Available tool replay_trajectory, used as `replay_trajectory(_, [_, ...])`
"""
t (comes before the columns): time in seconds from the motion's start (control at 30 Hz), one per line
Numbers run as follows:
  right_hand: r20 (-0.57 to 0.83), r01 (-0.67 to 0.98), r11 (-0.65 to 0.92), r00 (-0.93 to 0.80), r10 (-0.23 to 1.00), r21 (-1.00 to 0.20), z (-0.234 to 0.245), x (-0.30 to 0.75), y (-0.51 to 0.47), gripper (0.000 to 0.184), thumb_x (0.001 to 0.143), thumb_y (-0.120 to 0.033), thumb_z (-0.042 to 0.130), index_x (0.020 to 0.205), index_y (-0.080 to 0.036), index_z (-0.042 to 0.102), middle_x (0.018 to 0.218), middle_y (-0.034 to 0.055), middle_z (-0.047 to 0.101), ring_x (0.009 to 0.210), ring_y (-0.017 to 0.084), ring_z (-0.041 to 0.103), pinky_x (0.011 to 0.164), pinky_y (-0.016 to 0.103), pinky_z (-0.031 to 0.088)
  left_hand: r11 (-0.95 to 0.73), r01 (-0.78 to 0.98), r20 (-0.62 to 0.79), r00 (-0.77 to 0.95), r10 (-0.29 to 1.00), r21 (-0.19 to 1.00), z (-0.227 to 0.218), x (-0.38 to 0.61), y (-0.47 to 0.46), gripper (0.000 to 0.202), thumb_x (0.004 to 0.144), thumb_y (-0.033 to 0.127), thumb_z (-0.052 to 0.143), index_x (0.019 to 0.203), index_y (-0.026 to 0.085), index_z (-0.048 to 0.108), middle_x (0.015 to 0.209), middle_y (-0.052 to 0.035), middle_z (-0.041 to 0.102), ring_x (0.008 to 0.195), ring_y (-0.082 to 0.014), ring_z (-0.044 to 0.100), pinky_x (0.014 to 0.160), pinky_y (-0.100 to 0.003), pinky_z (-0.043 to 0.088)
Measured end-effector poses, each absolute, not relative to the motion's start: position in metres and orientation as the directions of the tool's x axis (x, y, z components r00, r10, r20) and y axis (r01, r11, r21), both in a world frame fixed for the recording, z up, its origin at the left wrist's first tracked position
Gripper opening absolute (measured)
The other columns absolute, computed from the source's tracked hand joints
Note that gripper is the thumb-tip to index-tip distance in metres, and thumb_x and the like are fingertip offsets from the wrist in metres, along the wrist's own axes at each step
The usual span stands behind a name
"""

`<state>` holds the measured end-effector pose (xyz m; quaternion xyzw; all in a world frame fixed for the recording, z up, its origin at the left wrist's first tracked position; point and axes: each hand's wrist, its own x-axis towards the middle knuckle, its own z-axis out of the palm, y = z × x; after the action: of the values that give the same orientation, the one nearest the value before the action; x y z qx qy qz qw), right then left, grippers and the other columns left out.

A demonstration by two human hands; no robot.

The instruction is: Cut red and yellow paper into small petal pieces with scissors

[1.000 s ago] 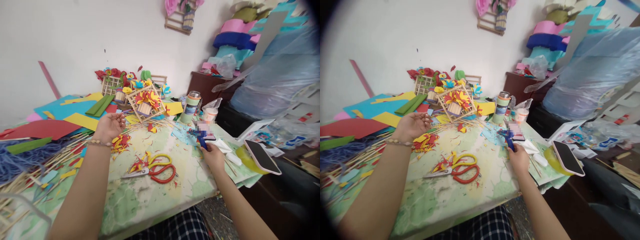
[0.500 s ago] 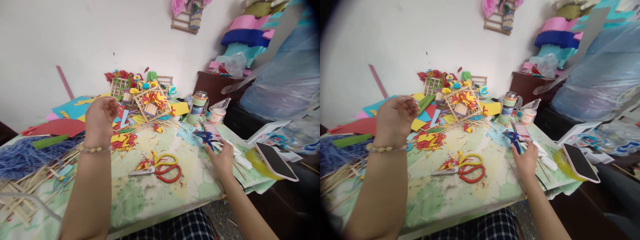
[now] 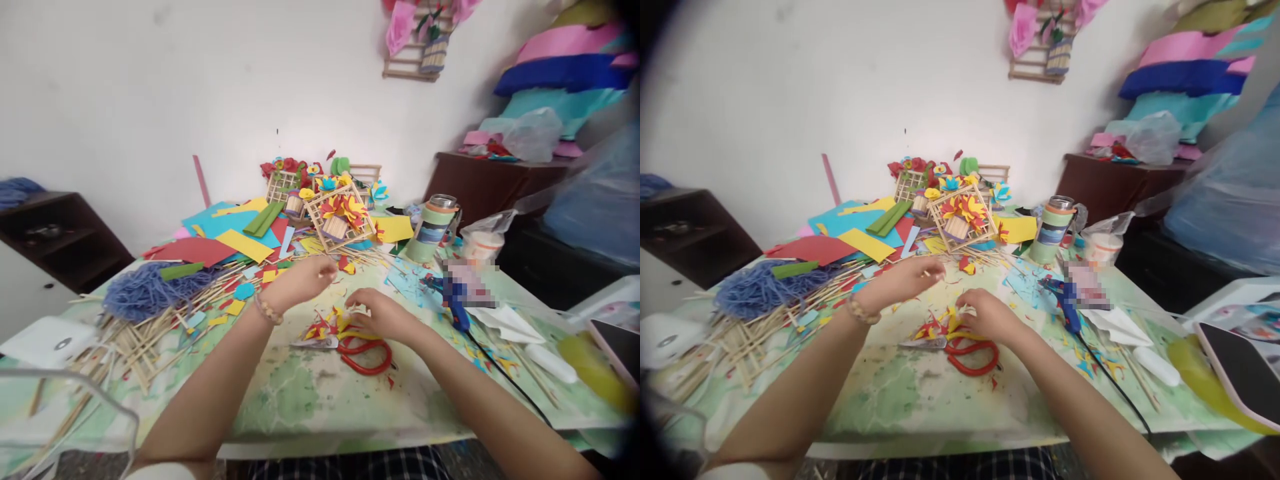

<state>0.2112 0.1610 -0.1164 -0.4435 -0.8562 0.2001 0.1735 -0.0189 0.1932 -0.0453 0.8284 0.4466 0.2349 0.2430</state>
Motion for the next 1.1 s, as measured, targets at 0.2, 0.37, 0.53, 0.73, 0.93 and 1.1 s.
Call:
replay_trajectory(0.2, [-0.074, 0.649, 0.504, -0.651, 0.755, -0.570, -0.119, 0.200, 0.186, 0.060, 0.076, -0.010, 0.076, 0.135, -0.018, 0.067, 0.131, 0.0147, 0.069, 0.115, 0.029, 0.070, 0.101, 0.042, 0.056, -0.408, 0.757, -0.111, 0.529, 0.841, 0.511, -0.100, -0.042, 0.195, 0.037, 0.077, 0.006, 0.056, 0.106, 0.019, 0.076, 0.106, -0.0116, 0.081, 0.093, -0.0255, 0.076, 0.081, -0.033, 0.057])
replay_trajectory(0.37, [0.015, 0.591, 0.487, -0.626, 0.780, -0.643, -0.118, 0.212, 0.176, 0.048, 0.089, -0.022, 0.070, 0.136, -0.022, 0.064, 0.136, 0.0129, 0.066, 0.113, 0.026, 0.071, 0.100, 0.041, 0.057, -0.362, 0.788, -0.082, 0.459, 0.885, 0.498, -0.111, -0.061, 0.196, 0.039, 0.085, 0.010, 0.053, 0.118, 0.022, 0.072, 0.122, -0.0105, 0.078, 0.109, -0.0234, 0.074, 0.095, -0.031, 0.056])
replay_trajectory(0.53, [-0.010, 0.690, 0.518, -0.605, 0.796, -0.505, -0.109, 0.226, 0.131, 0.037, 0.082, -0.014, 0.070, 0.119, -0.022, 0.071, 0.123, 0.0118, 0.068, 0.114, 0.030, 0.067, 0.101, 0.043, 0.054, -0.194, 0.910, 0.032, 0.195, 0.980, 0.367, -0.122, -0.080, 0.205, 0.036, 0.089, 0.015, 0.052, 0.123, 0.013, 0.066, 0.135, -0.0260, 0.065, 0.132, -0.0402, 0.057, 0.111, -0.051, 0.044])
replay_trajectory(0.73, [-0.118, 0.832, 0.416, -0.485, 0.866, -0.367, -0.116, 0.207, 0.102, 0.059, 0.072, 0.002, 0.061, 0.128, -0.015, 0.066, 0.132, 0.0170, 0.064, 0.118, 0.032, 0.063, 0.099, 0.040, 0.050, -0.102, 0.963, 0.059, 0.090, 0.994, 0.251, -0.138, -0.077, 0.207, 0.034, 0.089, 0.028, 0.064, 0.119, 0.014, 0.066, 0.129, -0.0230, 0.065, 0.128, -0.0409, 0.056, 0.108, -0.049, 0.044])
replay_trajectory(0.93, [-0.184, 0.902, 0.327, -0.385, 0.904, -0.282, -0.122, 0.197, 0.112, 0.036, 0.069, 0.000, 0.063, 0.102, -0.013, 0.069, 0.110, 0.0175, 0.071, 0.100, 0.034, 0.065, 0.077, 0.035, 0.046, -0.121, 0.965, 0.135, 0.091, 0.987, 0.233, -0.138, -0.068, 0.202, 0.037, 0.094, 0.026, 0.056, 0.127, 0.011, 0.064, 0.133, -0.0225, 0.061, 0.131, -0.0377, 0.052, 0.112, -0.048, 0.041])
replay_trajectory(1.1, [-0.103, 0.846, 0.287, -0.368, 0.924, -0.449, -0.104, 0.207, 0.103, 0.031, 0.060, 0.000, 0.061, 0.086, -0.017, 0.064, 0.094, 0.0082, 0.069, 0.085, 0.025, 0.062, 0.068, 0.030, 0.041, -0.184, 0.944, 0.188, 0.135, 0.973, 0.275, -0.137, -0.062, 0.200, 0.030, 0.095, 0.022, 0.053, 0.119, 0.012, 0.068, 0.126, -0.0204, 0.065, 0.124, -0.0359, 0.057, 0.109, -0.048, 0.045])
